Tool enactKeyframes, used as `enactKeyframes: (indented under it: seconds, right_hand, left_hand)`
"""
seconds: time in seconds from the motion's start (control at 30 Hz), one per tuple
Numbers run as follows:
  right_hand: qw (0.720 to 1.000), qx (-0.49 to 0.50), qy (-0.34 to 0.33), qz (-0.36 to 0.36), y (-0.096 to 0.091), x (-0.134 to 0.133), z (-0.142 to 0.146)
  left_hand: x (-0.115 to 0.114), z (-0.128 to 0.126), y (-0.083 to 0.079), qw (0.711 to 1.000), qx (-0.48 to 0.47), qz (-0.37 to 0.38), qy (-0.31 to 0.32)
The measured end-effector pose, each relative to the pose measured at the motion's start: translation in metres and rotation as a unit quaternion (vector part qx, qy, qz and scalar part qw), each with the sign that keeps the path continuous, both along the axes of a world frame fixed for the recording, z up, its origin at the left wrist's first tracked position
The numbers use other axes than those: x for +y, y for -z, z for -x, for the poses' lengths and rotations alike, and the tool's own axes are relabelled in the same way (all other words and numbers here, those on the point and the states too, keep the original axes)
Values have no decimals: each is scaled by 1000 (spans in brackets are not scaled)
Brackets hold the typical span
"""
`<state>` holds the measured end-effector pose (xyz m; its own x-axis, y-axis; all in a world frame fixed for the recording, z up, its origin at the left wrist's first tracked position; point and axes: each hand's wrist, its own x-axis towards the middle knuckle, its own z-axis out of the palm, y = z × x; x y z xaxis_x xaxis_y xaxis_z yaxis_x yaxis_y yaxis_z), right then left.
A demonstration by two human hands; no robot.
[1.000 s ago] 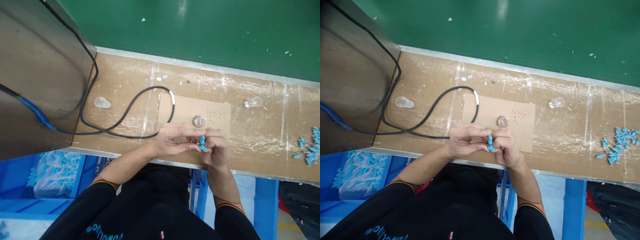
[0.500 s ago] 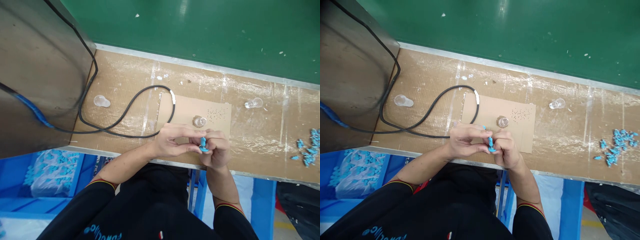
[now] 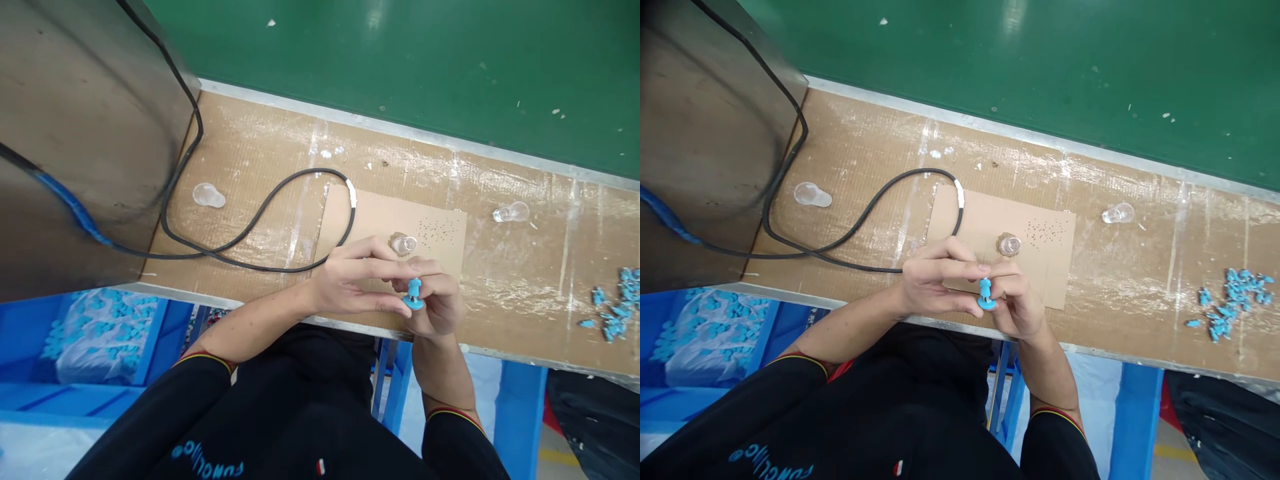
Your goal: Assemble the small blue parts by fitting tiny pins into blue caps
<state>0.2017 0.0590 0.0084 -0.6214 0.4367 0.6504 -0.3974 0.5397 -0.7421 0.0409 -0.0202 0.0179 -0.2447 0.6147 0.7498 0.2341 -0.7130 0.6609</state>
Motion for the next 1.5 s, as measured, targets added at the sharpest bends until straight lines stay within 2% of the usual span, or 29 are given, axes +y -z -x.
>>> enactKeyframes:
  seconds: [0.23,0.4,0.57,0.7,0.8,1.0,1.1,1.3,1.5]
  right_hand:
    - [999,-14,18,-24,-8,-1,4]
    - [998,23,54,-25,-4,1,4]
    - [995,12,47,-88,-9,3,3]
    - [991,26,87,-103,-10,4,5]
    - [989,51,105,-96,-8,5,6]
    - [990,80,99,-54,-6,7,5]
    - [990,87,104,-42,-4,8,3]
    - [989,65,116,-64,-8,10,2]
    - [993,52,85,-64,-17,8,7]
  left_hand:
    - [0,-4,0,999,1,-11,-38]
    - [2,-3,0,999,19,-26,-43]
    - [1,-4,5,999,22,-6,-41]
    - [1,-5,7,1000,8,3,-24]
    - [0,-4,4,1000,-17,21,13]
    - [0,-2,-3,995,-48,47,67]
    - [0,-1,-4,996,-40,47,64]
    - [0,0,-3,999,11,16,49]
    - [0,0,-3,998,6,15,54]
